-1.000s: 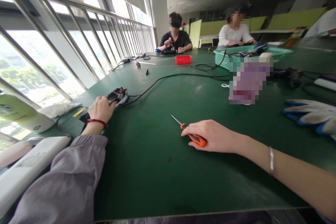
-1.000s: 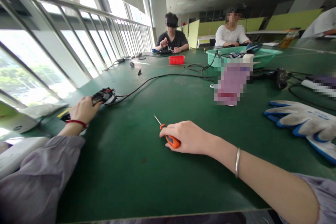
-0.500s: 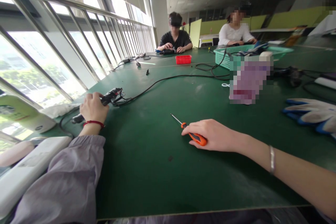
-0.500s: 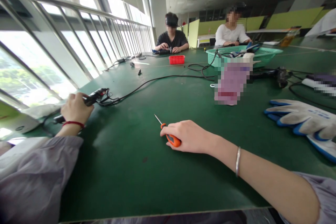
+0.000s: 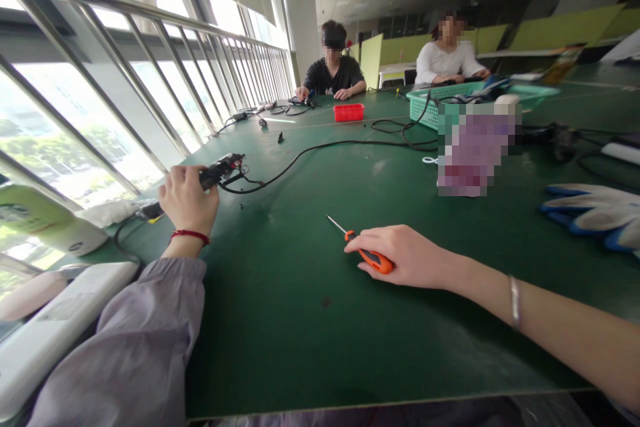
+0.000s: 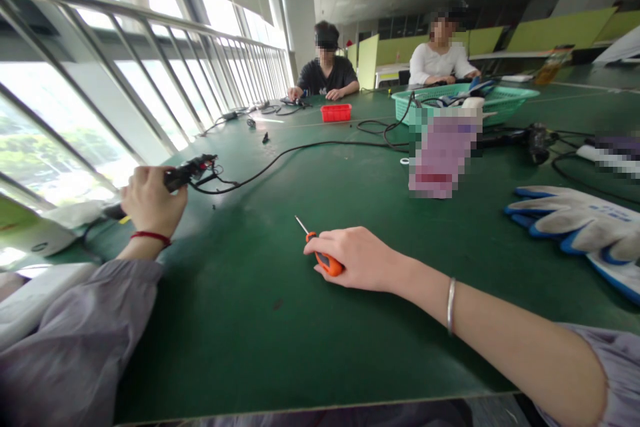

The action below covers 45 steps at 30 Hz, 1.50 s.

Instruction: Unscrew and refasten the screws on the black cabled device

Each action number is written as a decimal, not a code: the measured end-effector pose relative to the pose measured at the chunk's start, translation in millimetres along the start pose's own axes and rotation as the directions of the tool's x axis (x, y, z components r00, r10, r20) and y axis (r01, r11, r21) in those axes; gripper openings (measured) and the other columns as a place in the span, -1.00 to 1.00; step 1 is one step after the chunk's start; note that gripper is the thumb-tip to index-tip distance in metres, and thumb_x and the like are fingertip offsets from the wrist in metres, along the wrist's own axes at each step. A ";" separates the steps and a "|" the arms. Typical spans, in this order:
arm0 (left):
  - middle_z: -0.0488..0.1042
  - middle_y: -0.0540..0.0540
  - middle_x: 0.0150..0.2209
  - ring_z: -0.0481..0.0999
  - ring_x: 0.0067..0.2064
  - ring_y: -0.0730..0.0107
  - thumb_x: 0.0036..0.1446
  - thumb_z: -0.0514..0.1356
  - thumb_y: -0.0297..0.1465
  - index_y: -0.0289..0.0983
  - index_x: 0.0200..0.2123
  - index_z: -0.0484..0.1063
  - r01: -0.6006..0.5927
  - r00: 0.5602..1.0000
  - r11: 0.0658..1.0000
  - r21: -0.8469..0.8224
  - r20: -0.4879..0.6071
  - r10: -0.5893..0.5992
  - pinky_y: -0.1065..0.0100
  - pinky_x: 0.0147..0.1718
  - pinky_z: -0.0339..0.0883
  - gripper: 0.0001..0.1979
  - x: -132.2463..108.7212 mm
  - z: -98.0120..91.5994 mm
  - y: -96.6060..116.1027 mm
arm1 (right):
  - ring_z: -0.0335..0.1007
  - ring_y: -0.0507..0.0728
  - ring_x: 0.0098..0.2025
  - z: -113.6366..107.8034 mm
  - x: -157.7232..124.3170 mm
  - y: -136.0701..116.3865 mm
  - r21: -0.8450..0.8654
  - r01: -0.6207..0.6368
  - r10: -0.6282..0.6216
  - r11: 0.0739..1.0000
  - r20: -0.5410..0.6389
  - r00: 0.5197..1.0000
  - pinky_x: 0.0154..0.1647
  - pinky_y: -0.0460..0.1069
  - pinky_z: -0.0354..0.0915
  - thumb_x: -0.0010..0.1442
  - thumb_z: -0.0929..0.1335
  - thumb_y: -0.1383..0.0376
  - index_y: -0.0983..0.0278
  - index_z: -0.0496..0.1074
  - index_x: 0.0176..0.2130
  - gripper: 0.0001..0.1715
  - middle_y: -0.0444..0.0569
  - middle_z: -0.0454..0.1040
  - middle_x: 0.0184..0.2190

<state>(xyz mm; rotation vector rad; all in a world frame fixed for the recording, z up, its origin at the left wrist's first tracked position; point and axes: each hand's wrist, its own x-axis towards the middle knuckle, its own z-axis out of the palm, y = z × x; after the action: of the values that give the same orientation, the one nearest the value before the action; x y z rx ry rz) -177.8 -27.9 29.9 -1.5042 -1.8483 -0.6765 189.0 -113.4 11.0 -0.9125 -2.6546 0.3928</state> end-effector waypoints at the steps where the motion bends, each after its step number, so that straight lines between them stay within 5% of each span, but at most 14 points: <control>1: 0.35 -0.16 -0.09 0.33 -0.08 0.13 0.15 0.04 -0.27 -0.25 -0.04 0.33 -0.034 0.999 0.999 -0.021 -0.006 0.034 0.22 -0.15 0.15 -0.67 -0.8 -0.8 7.6 | 0.44 0.09 -0.23 1.3 0.4 0.3 -0.001 0.003 -0.003 1.000 -0.051 0.999 -0.14 0.03 0.35 0.18 0.28 0.29 0.27 0.39 -0.07 -0.70 -0.03 0.50 -0.16; 6: 0.40 -0.17 -0.12 0.37 -0.08 0.11 0.11 0.09 -0.37 -0.24 -0.07 0.38 -0.223 0.973 0.954 -0.200 0.014 0.230 0.21 -0.16 0.18 -0.71 -18.3 -8.7 72.3 | 0.37 0.08 -0.24 4.9 2.2 2.4 -0.024 0.029 -0.036 0.999 -0.346 0.937 -0.22 -0.01 0.34 0.16 0.27 0.38 0.27 0.34 -0.15 -0.79 -0.02 0.43 -0.25; 10: 0.47 -0.10 -0.16 0.43 -0.12 0.20 0.11 0.14 -0.36 -0.21 -0.03 0.37 -0.425 0.848 0.776 -0.466 0.094 0.521 0.24 -0.12 0.24 -0.68 -42.1 -14.1 128.5 | 0.33 0.14 -0.15 3.3 2.0 4.6 -0.046 -0.074 0.032 0.996 -0.592 0.805 -0.12 0.05 0.31 0.15 0.25 0.43 0.24 0.30 -0.11 -0.72 0.01 0.41 -0.22; 12: 0.49 -0.08 -0.14 0.43 -0.08 0.24 0.12 0.16 -0.32 -0.22 -0.03 0.37 -0.465 0.782 0.676 -0.572 0.093 0.616 0.24 -0.03 0.23 -0.67 -51.8 -16.5 146.1 | 0.32 0.17 -0.11 2.3 2.2 6.9 -0.023 -0.127 0.082 0.992 -0.641 0.763 -0.06 0.08 0.29 0.13 0.26 0.45 0.22 0.29 -0.09 -0.67 0.02 0.41 -0.19; 15: 0.43 -0.10 -0.01 0.35 0.06 0.22 0.12 0.16 -0.32 -0.23 -0.01 0.35 -0.511 0.761 0.615 -0.600 0.017 0.649 0.20 0.12 0.12 -0.65 -59.9 -21.1 155.7 | 0.33 0.19 -0.06 2.2 3.4 11.7 0.045 -0.179 0.166 0.983 -0.636 0.753 0.01 0.11 0.27 0.07 0.26 0.47 0.21 0.29 -0.07 -0.61 0.02 0.41 -0.14; 21: 0.43 -0.19 -0.15 0.35 -0.09 0.10 0.10 0.18 -0.23 -0.25 -0.17 0.37 -0.435 0.840 0.771 -0.464 0.098 0.533 0.15 -0.13 0.22 -0.72 -59.1 -30.5 150.1 | 0.33 0.22 0.01 3.7 4.9 17.2 0.172 -0.320 0.362 0.932 -0.497 0.789 0.04 0.15 0.24 0.09 0.24 0.42 0.19 0.24 0.04 -0.51 0.07 0.37 -0.01; 24: 0.46 -0.16 -0.32 0.38 -0.18 0.10 0.18 0.09 -0.27 -0.23 -0.30 0.37 -0.381 0.850 0.829 -0.410 0.197 0.488 0.14 -0.19 0.21 -0.83 -56.3 -28.1 149.0 | 0.34 0.22 -0.01 5.7 4.9 17.6 0.180 -0.367 0.408 0.913 -0.440 0.800 0.01 0.14 0.27 0.10 0.24 0.37 0.20 0.24 0.05 -0.51 0.07 0.37 -0.02; 27: 0.50 -0.14 -0.28 0.39 -0.12 0.15 0.20 0.04 -0.32 -0.23 -0.27 0.39 -0.357 0.848 0.823 -0.443 0.217 0.484 0.17 -0.12 0.21 -0.83 -50.2 -18.4 141.8 | 0.34 0.22 0.00 8.3 5.2 18.0 0.188 -0.403 0.445 0.896 -0.366 0.817 0.04 0.15 0.26 0.11 0.25 0.34 0.22 0.24 0.06 -0.51 0.08 0.38 -0.01; 31: 0.46 -0.15 -0.07 0.37 0.00 0.18 0.19 0.02 -0.36 -0.26 -0.13 0.40 -0.387 0.844 0.825 -0.411 0.204 0.497 0.20 -0.01 0.19 -0.75 -33.5 -0.4 112.0 | 0.30 0.21 0.06 9.2 5.4 17.4 0.190 -0.407 0.447 0.894 -0.298 0.843 0.10 0.15 0.22 0.11 0.26 0.33 0.24 0.24 0.08 -0.50 0.09 0.34 0.05; 36: 0.44 -0.17 -0.03 0.39 -0.02 0.13 0.03 -0.07 -0.58 -0.24 -0.05 0.43 -0.247 0.896 0.943 -0.224 0.319 0.310 0.18 -0.06 0.25 -0.54 -12.0 20.4 51.6 | 0.27 0.20 0.10 8.7 4.4 18.3 0.189 -0.406 0.445 0.894 -0.265 0.856 0.14 0.15 0.20 0.12 0.26 0.32 0.22 0.24 0.08 -0.49 0.07 0.31 0.08; 41: 0.42 -0.15 -0.01 0.40 -0.02 0.23 0.01 -0.05 -0.49 -0.28 0.09 0.34 -0.224 0.806 0.922 -0.314 0.472 0.357 0.30 0.00 0.24 -0.47 -1.3 35.6 6.4 | 0.28 0.22 0.10 9.0 3.6 21.4 0.173 -0.370 0.406 0.913 -0.278 0.870 0.15 0.18 0.20 0.11 0.27 0.31 0.21 0.24 0.08 -0.50 0.07 0.33 0.08; 45: 0.41 -0.20 -0.03 0.40 -0.03 0.21 0.06 -0.06 -0.43 -0.32 0.04 0.39 -0.323 0.743 0.899 -0.296 0.509 0.435 0.29 0.00 0.24 -0.52 3.3 31.9 3.9 | 0.27 0.22 0.12 9.1 3.5 22.4 0.165 -0.360 0.393 0.918 -0.275 0.877 0.16 0.20 0.20 0.12 0.27 0.31 0.21 0.24 0.08 -0.49 0.08 0.32 0.09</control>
<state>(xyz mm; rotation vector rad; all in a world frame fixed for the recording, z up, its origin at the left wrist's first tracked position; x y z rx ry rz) -179.6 -1.4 11.5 -2.3266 -1.8097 -0.2091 195.3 -95.5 -4.5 -1.3421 -2.1511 0.4390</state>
